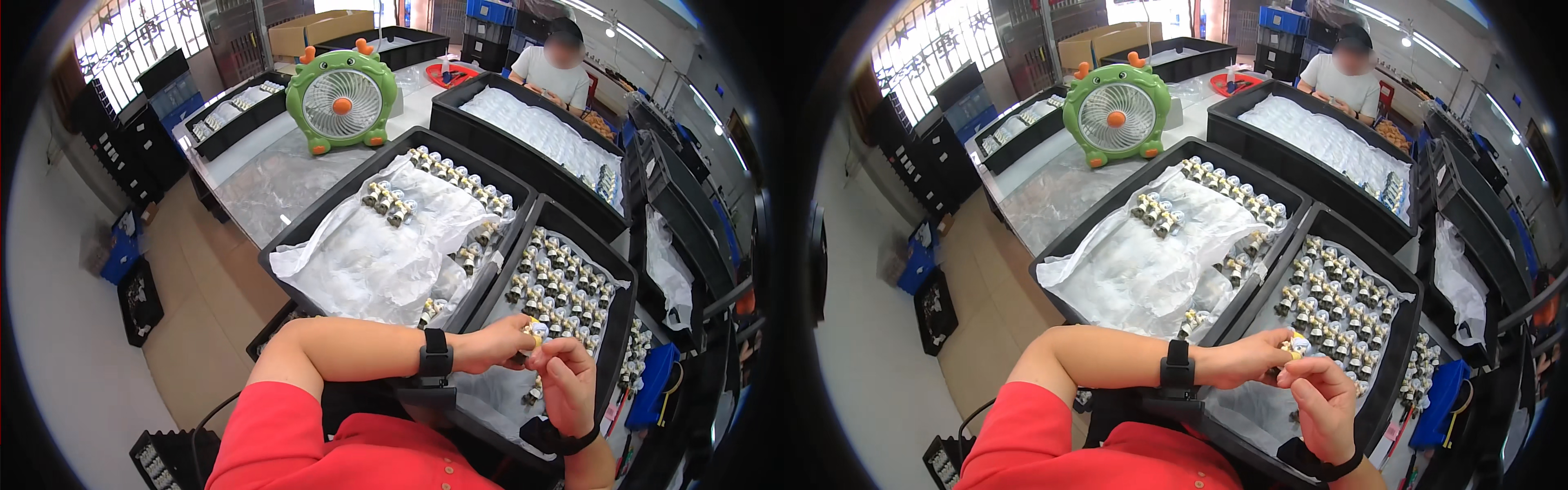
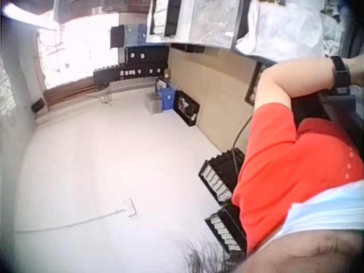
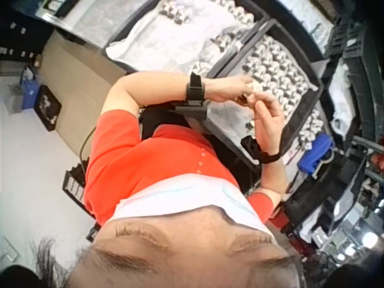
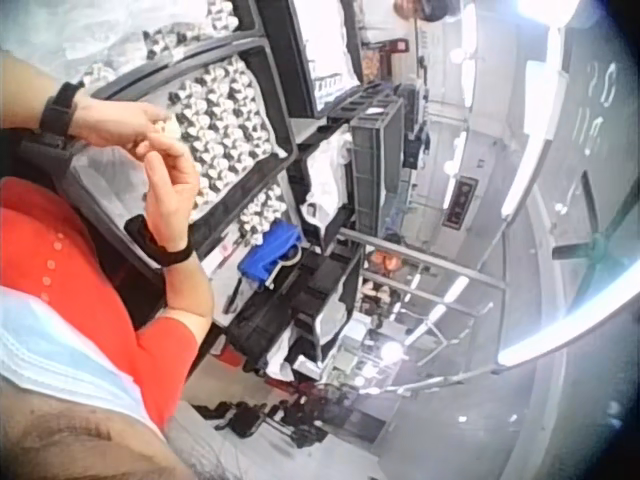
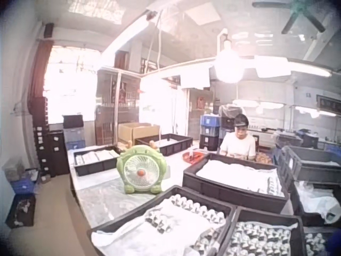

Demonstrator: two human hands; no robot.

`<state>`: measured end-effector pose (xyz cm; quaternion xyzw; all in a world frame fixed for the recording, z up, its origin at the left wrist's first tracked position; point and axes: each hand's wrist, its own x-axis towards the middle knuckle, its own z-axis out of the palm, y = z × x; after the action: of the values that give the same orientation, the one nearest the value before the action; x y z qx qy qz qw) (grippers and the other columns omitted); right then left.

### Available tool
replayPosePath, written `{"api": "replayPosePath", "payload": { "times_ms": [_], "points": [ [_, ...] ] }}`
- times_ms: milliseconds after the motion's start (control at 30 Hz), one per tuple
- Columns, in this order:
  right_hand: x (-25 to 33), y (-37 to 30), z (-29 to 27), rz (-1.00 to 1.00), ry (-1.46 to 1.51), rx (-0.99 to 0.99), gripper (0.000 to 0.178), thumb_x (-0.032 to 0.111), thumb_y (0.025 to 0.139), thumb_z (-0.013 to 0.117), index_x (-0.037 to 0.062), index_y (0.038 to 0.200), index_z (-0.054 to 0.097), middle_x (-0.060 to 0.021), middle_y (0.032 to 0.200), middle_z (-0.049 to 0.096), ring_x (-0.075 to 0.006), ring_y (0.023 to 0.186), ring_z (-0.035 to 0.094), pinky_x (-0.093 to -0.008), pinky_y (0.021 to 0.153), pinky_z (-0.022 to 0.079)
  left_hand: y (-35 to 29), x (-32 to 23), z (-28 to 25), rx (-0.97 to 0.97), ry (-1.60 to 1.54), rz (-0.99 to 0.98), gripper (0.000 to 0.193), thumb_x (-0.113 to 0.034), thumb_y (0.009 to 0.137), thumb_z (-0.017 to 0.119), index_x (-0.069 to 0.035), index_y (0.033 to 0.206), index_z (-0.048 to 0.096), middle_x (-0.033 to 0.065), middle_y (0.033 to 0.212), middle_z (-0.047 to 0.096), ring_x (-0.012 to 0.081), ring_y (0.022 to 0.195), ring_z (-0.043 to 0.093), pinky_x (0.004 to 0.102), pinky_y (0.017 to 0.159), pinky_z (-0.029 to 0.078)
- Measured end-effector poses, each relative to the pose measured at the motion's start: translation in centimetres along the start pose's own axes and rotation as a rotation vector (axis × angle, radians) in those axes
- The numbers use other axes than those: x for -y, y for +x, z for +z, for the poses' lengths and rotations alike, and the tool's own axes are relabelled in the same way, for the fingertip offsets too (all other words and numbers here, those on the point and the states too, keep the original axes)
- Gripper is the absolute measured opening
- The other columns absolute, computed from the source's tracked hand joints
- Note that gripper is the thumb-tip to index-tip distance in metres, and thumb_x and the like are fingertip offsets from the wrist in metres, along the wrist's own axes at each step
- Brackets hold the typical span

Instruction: The person repeatedly picks up small cylindrical components from a tray, attaches a yellow cap to each one, and places the assembled unit into a separate tray. The process is repetitive and involves handling the items one at a time.

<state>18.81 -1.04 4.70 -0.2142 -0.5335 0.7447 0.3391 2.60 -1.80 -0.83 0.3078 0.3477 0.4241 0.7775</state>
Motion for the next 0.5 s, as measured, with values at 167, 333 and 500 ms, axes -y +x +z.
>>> {"api": "replayPosePath", "payload": {
  "times_ms": [167,333,500],
  "points": [
    [0.3,0.4,0.0,0.143,-0.218,-0.073,0.017,0.004,0.086,0.058,-0.0009,0.102,0.058,-0.0068,0.087,0.063,-0.0129,0.085,0.059,-0.0271,0.081,0.044,-0.2,-0.2,0.3,-0.038,-0.022,-0.049,0.061,-0.024,0.089,0.056,-0.001,0.135,0.024,0.0051,0.102,0.052,0.0093,0.085,0.054,0.0262,0.075,0.046],
    [0.3,1.3,-1.3,-0.006,-0.493,-0.162,0.022,0.003,0.083,0.058,-0.0002,0.106,0.057,-0.0077,0.105,0.058,-0.0127,0.1,0.053,-0.0259,0.087,0.038,0.0,0.5,0.3,-0.037,-0.04,-0.052,0.032,-0.024,0.09,0.055,-0.009,0.115,0.041,0.002,0.102,0.053,0.0096,0.085,0.058,0.0243,0.072,0.045],
    [-2.1,3.2,-1.8,-0.113,-0.62,-0.244,0.041,0.003,0.083,0.056,0.0007,0.122,0.048,-0.0078,0.121,0.048,-0.014,0.109,0.044,-0.0255,0.09,0.034,-0.3,0.5,0.3,-0.086,-0.1,0.015,0.029,-0.018,0.089,0.052,-0.008,0.115,0.041,0.0019,0.097,0.054,0.0101,0.081,0.059,0.0226,0.068,0.046]
  ]
}}
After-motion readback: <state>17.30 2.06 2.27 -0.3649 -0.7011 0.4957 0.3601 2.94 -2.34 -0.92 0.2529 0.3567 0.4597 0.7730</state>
